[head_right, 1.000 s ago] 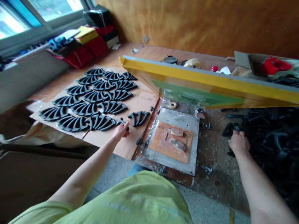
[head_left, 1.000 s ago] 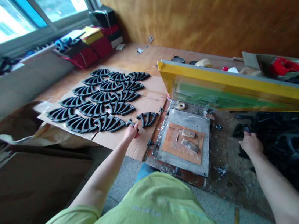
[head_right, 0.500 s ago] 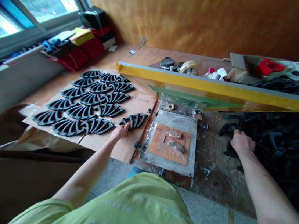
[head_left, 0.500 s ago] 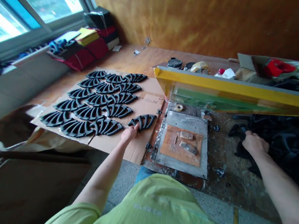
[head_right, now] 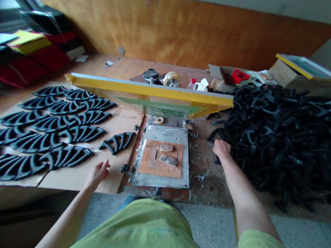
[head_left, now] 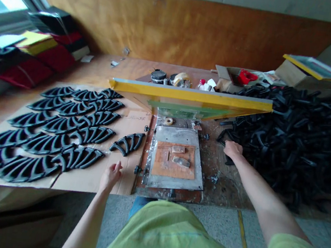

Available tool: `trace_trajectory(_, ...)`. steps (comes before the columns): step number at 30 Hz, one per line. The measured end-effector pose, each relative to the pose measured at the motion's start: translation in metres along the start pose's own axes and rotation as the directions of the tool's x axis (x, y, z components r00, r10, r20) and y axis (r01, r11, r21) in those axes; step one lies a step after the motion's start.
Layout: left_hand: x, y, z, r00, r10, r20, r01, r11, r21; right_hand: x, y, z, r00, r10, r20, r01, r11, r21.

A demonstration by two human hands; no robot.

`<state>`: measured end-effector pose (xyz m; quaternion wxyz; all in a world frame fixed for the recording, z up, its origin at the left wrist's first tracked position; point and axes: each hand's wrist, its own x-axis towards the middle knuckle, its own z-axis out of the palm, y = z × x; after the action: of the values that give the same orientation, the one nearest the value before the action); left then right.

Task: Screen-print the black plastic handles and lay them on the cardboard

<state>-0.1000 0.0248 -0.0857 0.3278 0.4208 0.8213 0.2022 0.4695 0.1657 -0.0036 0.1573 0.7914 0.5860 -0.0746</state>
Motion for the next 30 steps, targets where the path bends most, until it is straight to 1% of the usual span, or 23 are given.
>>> trace_trajectory(2,-0.008,-0.004,-0.007,0.999,-0.035,-0.012,0.033,0.992,-0.124,-0.009,0.005,-0.010,0.998,-0.001,-0.068,0.004,0.999,0.038)
trace_trajectory(3,-0.011,-0.002,-0.010,0.999,-0.043,-0.025,0.038,0.983,-0.180,-0.014,0.005,-0.015,0.992,-0.002,-0.124,0.014,0.995,0.099)
trace_trajectory(4,-0.014,0.003,-0.014,0.998,-0.042,-0.043,0.031,0.973,-0.227,-0.020,0.003,-0.019,0.983,-0.012,-0.185,0.048,0.980,0.194)
trace_trajectory(5,-0.016,0.012,-0.017,0.997,-0.032,-0.067,0.013,0.963,-0.270,-0.027,-0.004,-0.021,0.968,-0.032,-0.247,0.112,0.942,0.316)
trace_trajectory(6,-0.018,0.023,-0.020,0.996,-0.011,-0.089,-0.017,0.951,-0.310,-0.036,-0.015,-0.022,0.950,-0.069,-0.303,0.205,0.872,0.444)
trace_trajectory(8,-0.020,0.055,-0.024,0.989,0.063,-0.136,-0.109,0.922,-0.372,-0.056,-0.048,-0.018,0.897,-0.195,-0.397,0.421,0.654,0.629)
trace_trajectory(9,-0.020,0.074,-0.027,0.981,0.114,-0.157,-0.168,0.902,-0.397,-0.067,-0.068,-0.015,0.854,-0.271,-0.445,0.518,0.535,0.667)
trace_trajectory(10,-0.021,0.095,-0.030,0.970,0.166,-0.179,-0.228,0.879,-0.418,-0.078,-0.088,-0.010,0.800,-0.343,-0.492,0.600,0.433,0.673)
trace_trajectory(11,-0.023,0.117,-0.033,0.956,0.218,-0.197,-0.285,0.850,-0.443,-0.088,-0.108,-0.004,0.740,-0.411,-0.532,0.668,0.359,0.652)
trace_trajectory(12,-0.024,0.139,-0.037,0.938,0.268,-0.218,-0.343,0.809,-0.478,-0.098,-0.125,0.001,0.682,-0.472,-0.559,0.723,0.319,0.613)
trace_trajectory(13,-0.027,0.161,-0.042,0.916,0.317,-0.245,-0.399,0.764,-0.506,-0.106,-0.139,0.007,0.634,-0.523,-0.569,0.765,0.314,0.563)
trace_trajectory(14,-0.030,0.182,-0.048,0.890,0.363,-0.276,-0.456,0.715,-0.530,-0.113,-0.149,0.012,0.600,-0.569,-0.563,0.795,0.340,0.503)
trace_trajectory(15,-0.033,0.202,-0.055,0.860,0.404,-0.312,-0.510,0.663,-0.548,-0.119,-0.155,0.017,0.576,-0.611,-0.543,0.816,0.384,0.432)
trace_trajectory(16,-0.036,0.220,-0.061,0.828,0.439,-0.347,-0.559,0.610,-0.561,-0.123,-0.157,0.021,0.562,-0.647,-0.515,0.827,0.437,0.354)
trace_trajectory(18,-0.042,0.252,-0.073,0.775,0.490,-0.399,-0.626,0.511,-0.589,-0.129,-0.156,0.027,0.553,-0.693,-0.462,0.827,0.526,0.201)
trace_trajectory(19,-0.044,0.265,-0.078,0.757,0.516,-0.402,-0.642,0.473,-0.603,-0.132,-0.153,0.029,0.552,-0.706,-0.444,0.820,0.555,0.139)
trace_trajectory(21,-0.048,0.283,-0.083,0.736,0.569,-0.366,-0.646,0.430,-0.630,-0.136,-0.149,0.030,0.560,-0.712,-0.424,0.802,0.595,0.060)
trace_trajectory(22,-0.050,0.287,-0.084,0.730,0.594,-0.337,-0.641,0.425,-0.640,-0.138,-0.147,0.029,0.567,-0.710,-0.417,0.793,0.608,0.042)
trace_trajectory(24,-0.057,0.287,-0.084,0.735,0.611,-0.296,-0.621,0.429,-0.656,-0.138,-0.140,0.024,0.575,-0.712,-0.403,0.787,0.616,0.037)
trace_trajectory(25,-0.062,0.282,-0.083,0.748,0.600,-0.285,-0.606,0.440,-0.663,-0.136,-0.134,0.020,0.585,-0.701,-0.409,0.781,0.622,0.051)
trace_trajectory(26,-0.067,0.274,-0.081,0.767,0.581,-0.271,-0.584,0.458,-0.670,-0.132,-0.127,0.013,0.606,-0.663,-0.439,0.762,0.643,0.080)
trace_trajectory(28,-0.080,0.248,-0.076,0.819,0.535,-0.207,-0.514,0.526,-0.677,-0.118,-0.106,-0.003,0.665,-0.522,-0.534,0.688,0.706,0.166)
trace_trajectory(30,-0.091,0.214,-0.066,0.872,0.483,-0.082,-0.409,0.624,-0.666,-0.101,-0.085,-0.023,0.708,-0.358,-0.609,0.599,0.761,0.249)
